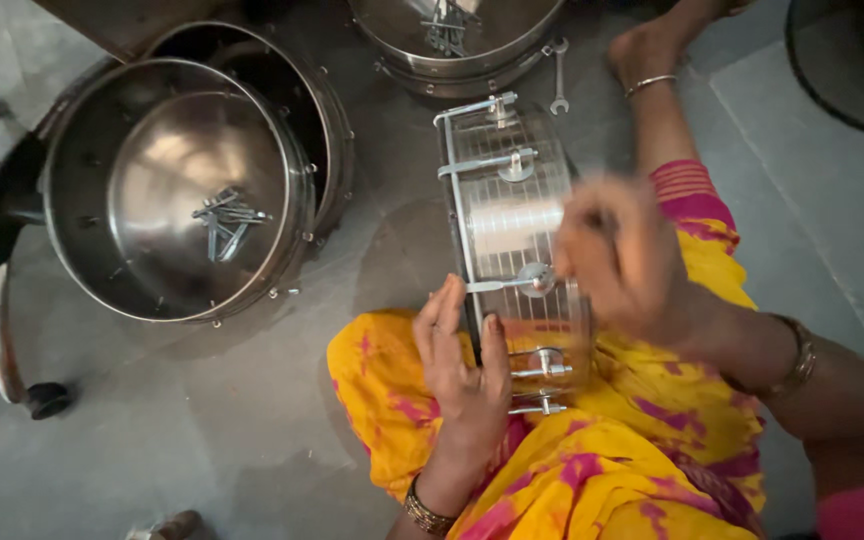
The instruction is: The person sits on the floor and uses a wrench to tighten several bolts around the rim of a drum shell. They rotate the drum shell to access different bolts while turning the wrench by hand.
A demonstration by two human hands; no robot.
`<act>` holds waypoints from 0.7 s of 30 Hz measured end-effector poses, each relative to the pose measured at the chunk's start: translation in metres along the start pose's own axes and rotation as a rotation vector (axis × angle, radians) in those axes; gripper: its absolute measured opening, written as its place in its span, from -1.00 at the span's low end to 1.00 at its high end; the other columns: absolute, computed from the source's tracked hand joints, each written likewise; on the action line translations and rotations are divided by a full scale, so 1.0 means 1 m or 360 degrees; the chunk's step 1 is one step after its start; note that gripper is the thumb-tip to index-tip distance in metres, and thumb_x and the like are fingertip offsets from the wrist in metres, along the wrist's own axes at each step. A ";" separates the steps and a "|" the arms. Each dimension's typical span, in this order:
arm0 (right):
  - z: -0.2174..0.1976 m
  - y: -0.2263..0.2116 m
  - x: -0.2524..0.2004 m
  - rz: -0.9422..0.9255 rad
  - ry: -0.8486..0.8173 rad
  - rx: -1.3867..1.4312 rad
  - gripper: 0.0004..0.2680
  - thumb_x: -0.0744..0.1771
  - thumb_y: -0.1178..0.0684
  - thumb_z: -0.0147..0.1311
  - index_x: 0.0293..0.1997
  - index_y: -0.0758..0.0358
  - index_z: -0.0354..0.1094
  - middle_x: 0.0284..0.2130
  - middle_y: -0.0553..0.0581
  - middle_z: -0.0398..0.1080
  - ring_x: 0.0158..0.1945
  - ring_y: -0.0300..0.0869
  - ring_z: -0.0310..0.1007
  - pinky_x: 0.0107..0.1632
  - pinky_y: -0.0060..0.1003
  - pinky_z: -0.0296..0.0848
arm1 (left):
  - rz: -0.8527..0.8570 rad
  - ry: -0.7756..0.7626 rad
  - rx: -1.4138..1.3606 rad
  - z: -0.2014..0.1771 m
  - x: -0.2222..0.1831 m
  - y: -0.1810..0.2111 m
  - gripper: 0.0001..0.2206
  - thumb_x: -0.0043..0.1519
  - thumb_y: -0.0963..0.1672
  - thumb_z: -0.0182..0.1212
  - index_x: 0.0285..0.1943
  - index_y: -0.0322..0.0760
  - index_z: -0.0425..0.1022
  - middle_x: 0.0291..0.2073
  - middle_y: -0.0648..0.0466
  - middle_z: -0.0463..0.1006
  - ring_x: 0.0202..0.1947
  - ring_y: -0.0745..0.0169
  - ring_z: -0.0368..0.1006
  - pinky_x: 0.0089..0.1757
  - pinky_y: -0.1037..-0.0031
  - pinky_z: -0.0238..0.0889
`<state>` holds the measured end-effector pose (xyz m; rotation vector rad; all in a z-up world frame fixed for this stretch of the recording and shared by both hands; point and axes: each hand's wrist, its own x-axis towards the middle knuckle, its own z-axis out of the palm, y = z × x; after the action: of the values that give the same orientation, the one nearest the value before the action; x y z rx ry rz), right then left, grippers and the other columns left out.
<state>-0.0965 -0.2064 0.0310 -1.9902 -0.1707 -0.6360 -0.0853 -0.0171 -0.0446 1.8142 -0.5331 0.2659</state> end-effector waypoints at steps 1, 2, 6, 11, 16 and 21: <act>0.000 0.000 0.010 0.0393 -0.0009 0.0262 -0.83 0.48 0.19 -0.13 0.22 0.25 0.07 -0.42 0.04 0.32 -0.49 -0.35 0.29 -0.43 -0.46 0.34 | 0.0005 0.0003 -0.0008 0.000 0.001 0.001 -0.59 0.27 -0.30 0.23 0.32 -0.55 0.35 0.20 -0.24 0.46 0.23 -0.17 0.39 0.24 0.20 0.28; -0.001 0.003 0.022 0.0786 -0.0027 0.0527 -0.82 0.46 0.15 -0.14 0.21 0.25 0.11 -0.48 0.02 0.32 -0.56 -0.39 0.21 -0.52 -0.48 0.25 | 0.0008 -0.0007 -0.0003 -0.001 0.001 0.001 -0.59 0.27 -0.30 0.23 0.33 -0.56 0.34 0.20 -0.25 0.46 0.22 -0.18 0.38 0.23 0.20 0.27; -0.009 0.017 0.048 0.1153 -0.0307 0.0729 -0.81 0.41 0.11 -0.14 0.16 0.22 0.14 -0.52 0.06 0.36 -0.68 -0.38 0.20 -0.62 -0.47 0.30 | 0.0057 -0.0019 -0.0012 0.000 0.003 0.001 -0.59 0.28 -0.30 0.23 0.33 -0.57 0.33 0.21 -0.25 0.46 0.21 -0.19 0.37 0.22 0.20 0.27; -0.021 0.007 0.018 0.0731 0.0004 0.0546 -0.80 0.44 0.16 -0.14 0.22 0.26 0.11 -0.43 0.05 0.37 -0.58 -0.40 0.27 -0.52 -0.51 0.29 | 0.0049 -0.0042 0.0001 -0.002 0.003 -0.001 -0.58 0.27 -0.29 0.23 0.33 -0.57 0.33 0.20 -0.27 0.45 0.21 -0.23 0.38 0.22 0.18 0.27; -0.022 0.003 -0.028 0.0175 -0.0075 -0.0136 -0.86 0.38 0.23 -0.06 0.04 0.21 0.18 -0.40 0.13 0.46 -0.46 -0.31 0.39 -0.40 -0.42 0.42 | 0.0031 -0.0095 0.0122 -0.003 0.003 0.001 -0.57 0.28 -0.28 0.27 0.34 -0.54 0.34 0.18 -0.27 0.45 0.22 -0.28 0.35 0.21 0.13 0.25; 0.003 0.053 -0.060 0.0167 -0.0175 -0.0417 -0.85 0.34 0.25 -0.01 -0.02 0.21 0.22 -0.43 0.19 0.48 -0.43 -0.22 0.46 -0.42 -0.38 0.46 | 0.0072 -0.0042 -0.0051 -0.004 0.000 0.001 -0.58 0.31 -0.29 0.23 0.37 -0.53 0.34 0.20 -0.29 0.48 0.24 -0.31 0.36 0.27 0.08 0.21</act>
<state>-0.1263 -0.2210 -0.0420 -2.2721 -0.0500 -0.5013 -0.0856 -0.0137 -0.0426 1.7781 -0.5944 0.2631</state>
